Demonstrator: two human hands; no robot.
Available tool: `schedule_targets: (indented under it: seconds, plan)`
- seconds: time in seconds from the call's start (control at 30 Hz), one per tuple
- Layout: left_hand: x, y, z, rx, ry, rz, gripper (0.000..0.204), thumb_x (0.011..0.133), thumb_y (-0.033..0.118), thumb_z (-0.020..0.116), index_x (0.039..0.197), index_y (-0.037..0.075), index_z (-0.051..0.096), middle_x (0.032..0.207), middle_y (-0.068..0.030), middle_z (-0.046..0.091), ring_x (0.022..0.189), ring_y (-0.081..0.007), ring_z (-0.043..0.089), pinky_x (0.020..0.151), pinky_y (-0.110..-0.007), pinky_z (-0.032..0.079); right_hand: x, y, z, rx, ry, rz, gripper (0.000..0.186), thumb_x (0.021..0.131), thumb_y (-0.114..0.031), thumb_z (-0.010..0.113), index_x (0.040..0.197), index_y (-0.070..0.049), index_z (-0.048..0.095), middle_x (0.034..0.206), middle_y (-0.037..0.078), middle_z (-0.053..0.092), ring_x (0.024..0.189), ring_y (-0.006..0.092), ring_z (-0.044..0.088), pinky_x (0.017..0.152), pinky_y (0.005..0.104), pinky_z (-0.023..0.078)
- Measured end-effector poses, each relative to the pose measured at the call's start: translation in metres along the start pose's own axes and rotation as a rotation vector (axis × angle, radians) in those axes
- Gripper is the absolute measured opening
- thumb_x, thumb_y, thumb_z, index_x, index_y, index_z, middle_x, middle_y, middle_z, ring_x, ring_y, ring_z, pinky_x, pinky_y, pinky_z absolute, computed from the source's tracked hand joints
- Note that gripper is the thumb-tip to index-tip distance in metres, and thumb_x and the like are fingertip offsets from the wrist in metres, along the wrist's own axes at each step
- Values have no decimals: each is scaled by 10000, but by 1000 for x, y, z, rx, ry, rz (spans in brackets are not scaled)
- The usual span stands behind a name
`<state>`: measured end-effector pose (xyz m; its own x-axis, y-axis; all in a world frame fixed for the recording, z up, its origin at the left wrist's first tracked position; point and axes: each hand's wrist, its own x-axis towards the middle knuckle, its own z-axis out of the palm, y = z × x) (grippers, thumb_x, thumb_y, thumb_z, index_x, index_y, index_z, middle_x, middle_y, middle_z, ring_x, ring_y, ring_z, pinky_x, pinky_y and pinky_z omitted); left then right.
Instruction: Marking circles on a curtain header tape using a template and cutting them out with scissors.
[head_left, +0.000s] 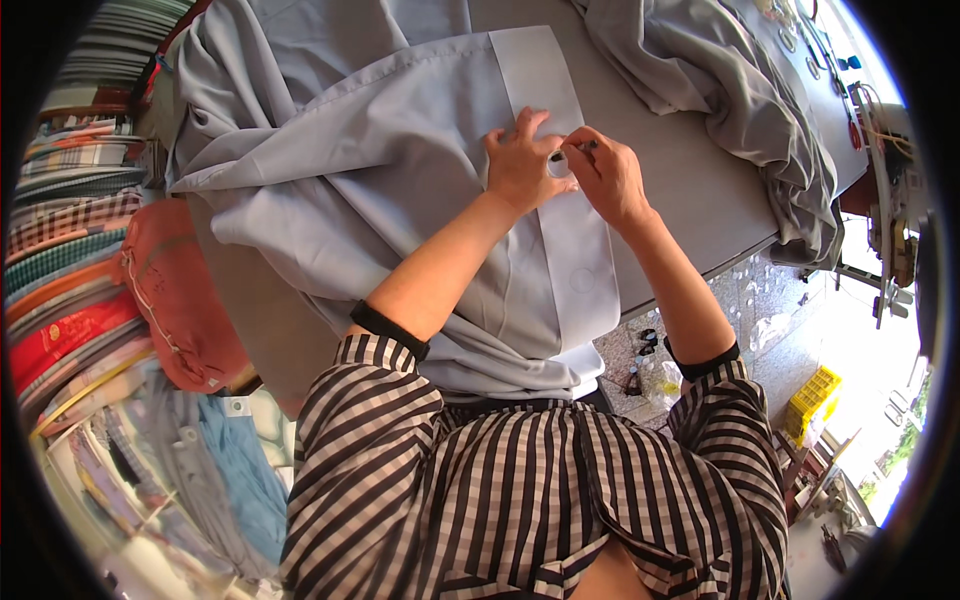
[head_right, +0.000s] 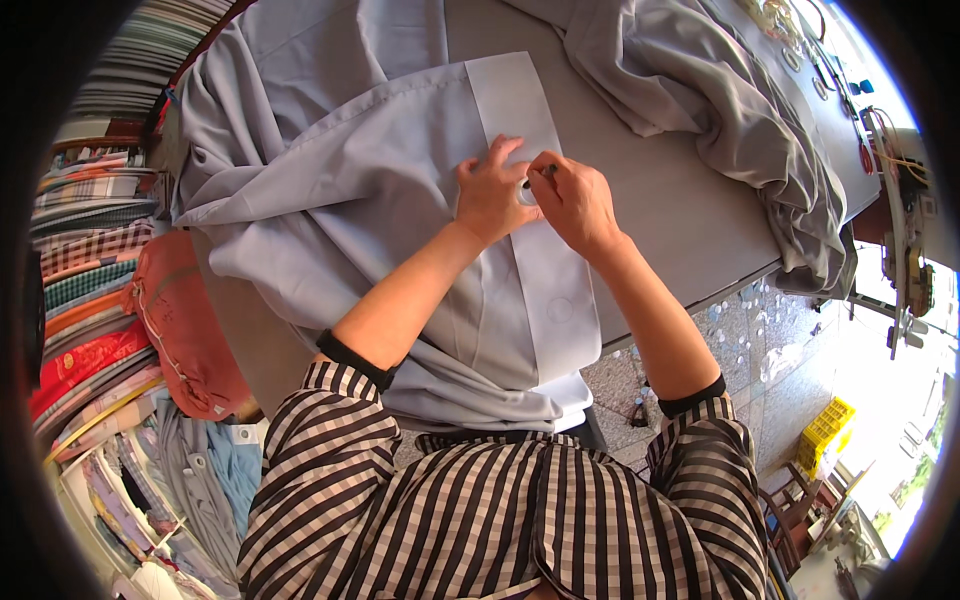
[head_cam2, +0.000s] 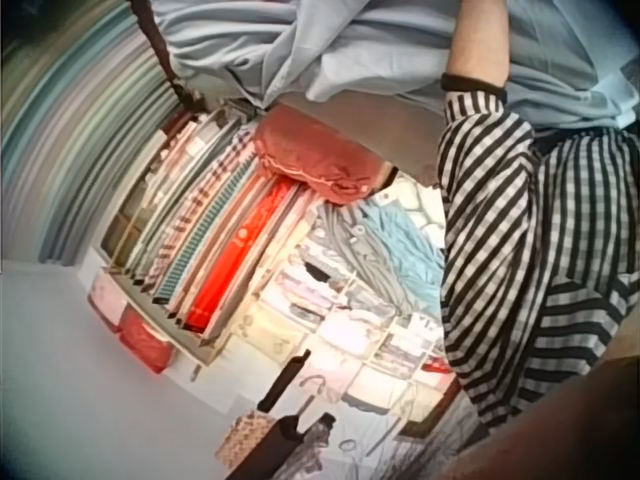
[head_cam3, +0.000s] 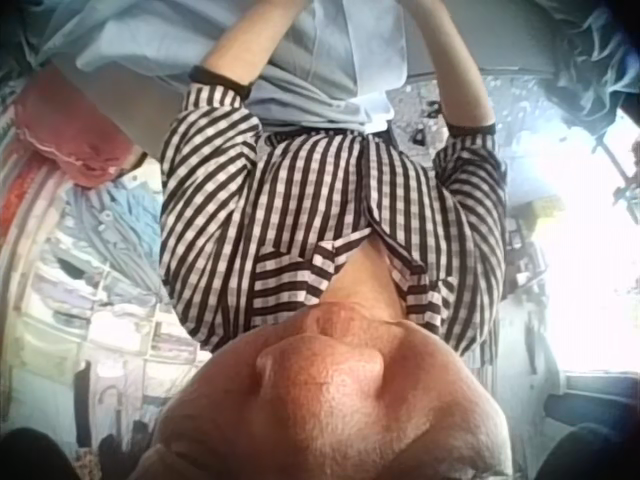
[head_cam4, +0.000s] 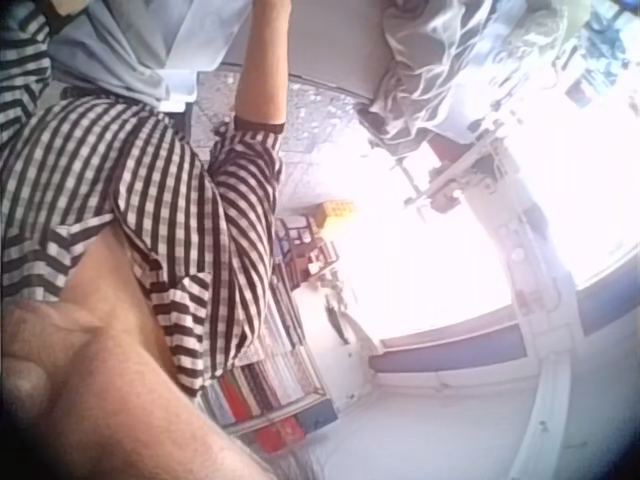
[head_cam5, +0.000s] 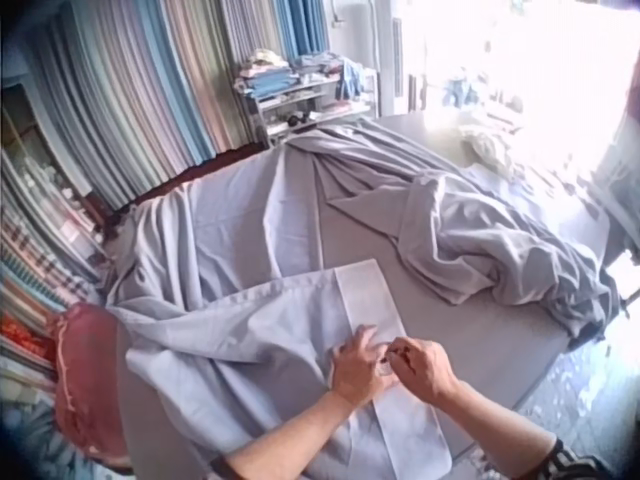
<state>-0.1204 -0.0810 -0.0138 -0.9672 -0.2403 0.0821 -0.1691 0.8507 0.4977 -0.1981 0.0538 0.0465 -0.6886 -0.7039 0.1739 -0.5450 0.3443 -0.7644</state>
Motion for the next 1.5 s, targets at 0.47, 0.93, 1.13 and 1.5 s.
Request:
schedule_targets:
  seconds: [0.47,0.93,1.13,1.5]
  plan:
    - [25,-6,-18,-43,116,86,615,616,446,872,1133,173,680,1425,-65,468,1323,-201,443,1016,-501,311,-35,20,-33,242,365,292,125,945,-120,595,901,-7,627,650,29,617,596,59,557,570,221,448]
    - [108,-59,-8,58,178,-11,641,623,457,870,1187,204,699,1406,-87,504,1234,-240,538,1019,-450,340,-28,28,-26,286,312,318,93,949,-81,598,924,6,621,632,-7,550,562,32,463,529,205,388]
    - [109,-60,-7,37,180,-20,639,617,447,873,1184,207,703,1400,-74,505,1240,-248,538,1008,-455,355,-19,32,-26,290,322,299,90,950,-73,593,918,9,615,638,-12,533,559,30,432,520,212,368]
    - [107,-60,-13,45,149,-57,637,634,462,849,1198,207,701,1385,-43,519,1233,-201,541,994,-439,370,14,27,-12,271,314,229,100,960,-83,592,919,6,612,647,3,556,555,39,452,530,214,385]
